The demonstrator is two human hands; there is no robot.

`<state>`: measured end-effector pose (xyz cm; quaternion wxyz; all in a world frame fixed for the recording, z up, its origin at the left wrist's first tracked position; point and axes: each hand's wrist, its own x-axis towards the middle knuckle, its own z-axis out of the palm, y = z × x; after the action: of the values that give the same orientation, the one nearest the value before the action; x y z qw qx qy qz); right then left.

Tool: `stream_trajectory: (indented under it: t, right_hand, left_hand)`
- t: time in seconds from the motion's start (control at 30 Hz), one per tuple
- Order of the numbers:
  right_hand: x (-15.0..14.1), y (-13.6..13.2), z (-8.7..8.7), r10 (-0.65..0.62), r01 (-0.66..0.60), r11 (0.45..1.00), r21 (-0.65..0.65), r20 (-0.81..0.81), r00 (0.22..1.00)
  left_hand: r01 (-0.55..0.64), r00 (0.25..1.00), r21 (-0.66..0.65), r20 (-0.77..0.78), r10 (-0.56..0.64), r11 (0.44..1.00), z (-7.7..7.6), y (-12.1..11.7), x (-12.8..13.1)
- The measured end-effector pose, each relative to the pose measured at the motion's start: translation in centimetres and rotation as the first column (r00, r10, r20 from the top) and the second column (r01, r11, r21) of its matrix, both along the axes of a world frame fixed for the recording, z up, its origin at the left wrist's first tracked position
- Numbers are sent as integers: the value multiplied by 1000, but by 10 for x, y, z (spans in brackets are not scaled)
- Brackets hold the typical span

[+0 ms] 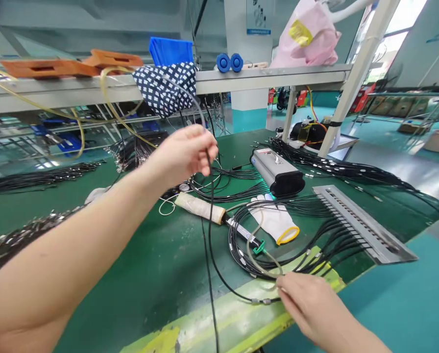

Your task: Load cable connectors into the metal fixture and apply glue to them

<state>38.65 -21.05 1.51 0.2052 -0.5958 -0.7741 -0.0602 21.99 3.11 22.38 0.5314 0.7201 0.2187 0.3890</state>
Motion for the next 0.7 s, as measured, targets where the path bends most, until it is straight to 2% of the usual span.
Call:
stream_trajectory:
  t: [0.1,0.17,0.2,0.23,0.37,0.47,0.53,0.7]
  right_hand:
    - [29,23,23,-38,31,995,-90,-81,996]
    - [57,56,42,-176,160,980,-122,-130,976]
    - [72,77,52,-294,271,949,-161,-140,946]
    - [87,101,61,-424,392,895,-213,-136,895]
    - [143,204,84,-610,576,785,-228,-123,783]
    - [172,266,83,-734,694,670,-264,-91,673]
    - [185,296,77,-786,741,602,-297,-59,615]
    - [203,335,64,-851,796,497,-347,-15,525]
  left_hand:
    - [103,985,-62,-131,-110,993,-29,14,19]
    - [61,975,-54,-210,-72,997,-51,28,32]
    - [30,967,-39,-252,-39,999,-62,35,37]
    - [10,958,-25,-286,-17,1000,-72,43,42]
    - [34,921,37,-389,-17,999,-104,64,52]
    - [111,881,87,-470,-58,990,-120,68,52]
    - [138,858,118,-511,-59,983,-127,70,50]
    - [152,819,153,-572,-38,976,-143,86,43]
